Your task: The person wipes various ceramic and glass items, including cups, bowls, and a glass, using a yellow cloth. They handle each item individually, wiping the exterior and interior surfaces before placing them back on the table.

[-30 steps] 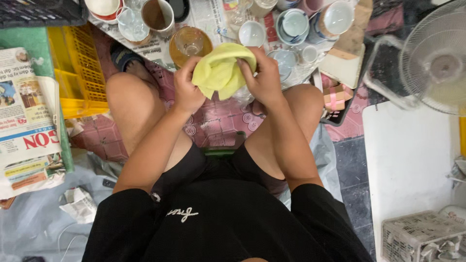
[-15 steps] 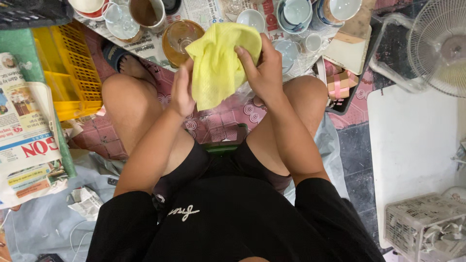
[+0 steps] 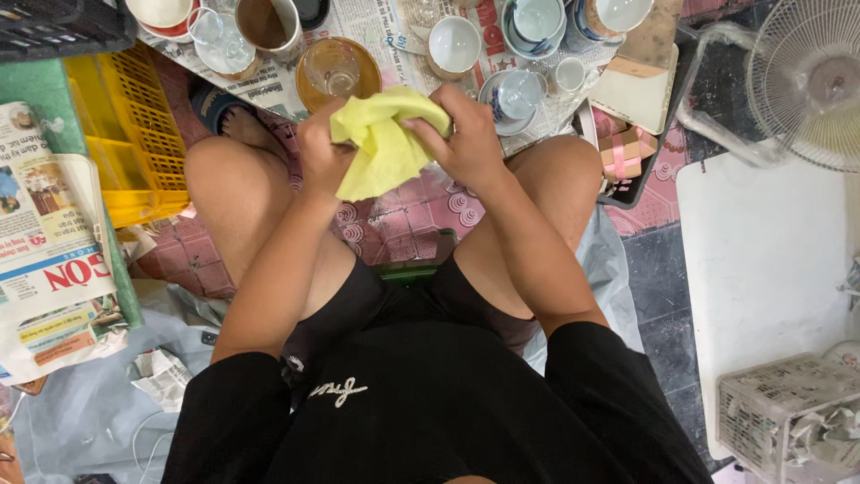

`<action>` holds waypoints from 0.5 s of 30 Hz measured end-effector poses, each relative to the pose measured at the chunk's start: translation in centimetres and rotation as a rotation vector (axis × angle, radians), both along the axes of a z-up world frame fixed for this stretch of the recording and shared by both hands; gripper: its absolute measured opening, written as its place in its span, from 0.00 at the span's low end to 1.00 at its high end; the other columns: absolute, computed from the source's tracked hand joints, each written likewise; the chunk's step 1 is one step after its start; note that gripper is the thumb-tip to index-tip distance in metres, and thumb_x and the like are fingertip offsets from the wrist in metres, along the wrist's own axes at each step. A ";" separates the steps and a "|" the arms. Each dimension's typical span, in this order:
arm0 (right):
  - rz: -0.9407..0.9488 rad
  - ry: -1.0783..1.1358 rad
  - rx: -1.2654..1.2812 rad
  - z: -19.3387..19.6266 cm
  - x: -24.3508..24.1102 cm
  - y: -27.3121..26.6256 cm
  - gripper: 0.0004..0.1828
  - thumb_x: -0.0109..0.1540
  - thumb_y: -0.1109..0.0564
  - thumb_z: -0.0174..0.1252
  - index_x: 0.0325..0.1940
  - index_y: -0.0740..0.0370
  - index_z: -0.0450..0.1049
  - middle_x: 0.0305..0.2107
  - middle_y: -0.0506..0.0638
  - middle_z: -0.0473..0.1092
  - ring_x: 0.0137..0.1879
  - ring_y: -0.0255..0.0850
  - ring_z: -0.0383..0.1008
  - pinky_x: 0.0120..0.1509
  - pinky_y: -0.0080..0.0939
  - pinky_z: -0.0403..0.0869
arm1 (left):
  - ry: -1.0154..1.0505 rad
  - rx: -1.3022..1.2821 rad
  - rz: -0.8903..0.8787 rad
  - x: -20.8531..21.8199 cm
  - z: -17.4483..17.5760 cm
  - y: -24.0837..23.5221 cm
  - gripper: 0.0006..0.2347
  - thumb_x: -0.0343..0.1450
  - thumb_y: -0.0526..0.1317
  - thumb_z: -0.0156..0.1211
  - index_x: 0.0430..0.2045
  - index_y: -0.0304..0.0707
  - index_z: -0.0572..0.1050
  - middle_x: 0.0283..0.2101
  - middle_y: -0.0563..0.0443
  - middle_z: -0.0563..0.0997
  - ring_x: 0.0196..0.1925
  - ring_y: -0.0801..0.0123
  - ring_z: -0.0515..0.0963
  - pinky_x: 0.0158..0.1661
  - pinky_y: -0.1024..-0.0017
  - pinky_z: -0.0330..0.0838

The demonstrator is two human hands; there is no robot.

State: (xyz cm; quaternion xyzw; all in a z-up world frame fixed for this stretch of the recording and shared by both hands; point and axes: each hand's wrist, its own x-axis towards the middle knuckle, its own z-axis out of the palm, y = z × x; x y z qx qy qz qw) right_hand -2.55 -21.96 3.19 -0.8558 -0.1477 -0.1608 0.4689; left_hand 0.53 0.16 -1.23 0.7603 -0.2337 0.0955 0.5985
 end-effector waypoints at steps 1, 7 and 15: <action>-0.015 -0.012 -0.002 -0.1 0.0 0.0 0.12 0.63 0.59 0.69 0.39 0.66 0.71 0.26 0.56 0.71 0.30 0.46 0.76 0.35 0.43 0.71 | -0.025 0.023 -0.005 0.0 -0.2 -0.4 0.10 0.72 0.40 0.71 0.39 0.31 0.80 0.34 0.46 0.82 0.35 0.70 0.83 0.37 0.73 0.75; -0.097 -0.043 -0.004 -1.0 0.2 -0.5 0.09 0.65 0.66 0.54 0.50 0.68 0.72 0.29 0.61 0.73 0.34 0.55 0.79 0.39 0.46 0.73 | 0.078 0.016 -0.141 -0.5 -1.9 -0.8 0.12 0.69 0.39 0.70 0.39 0.28 0.79 0.35 0.40 0.84 0.36 0.62 0.86 0.39 0.68 0.77; -0.085 0.070 0.035 -0.8 0.3 -1.0 0.08 0.69 0.65 0.55 0.52 0.66 0.71 0.34 0.61 0.74 0.40 0.56 0.79 0.43 0.45 0.74 | 0.243 -0.124 -0.271 -0.1 -1.0 -0.3 0.11 0.76 0.37 0.62 0.48 0.29 0.77 0.43 0.46 0.85 0.45 0.72 0.84 0.48 0.72 0.77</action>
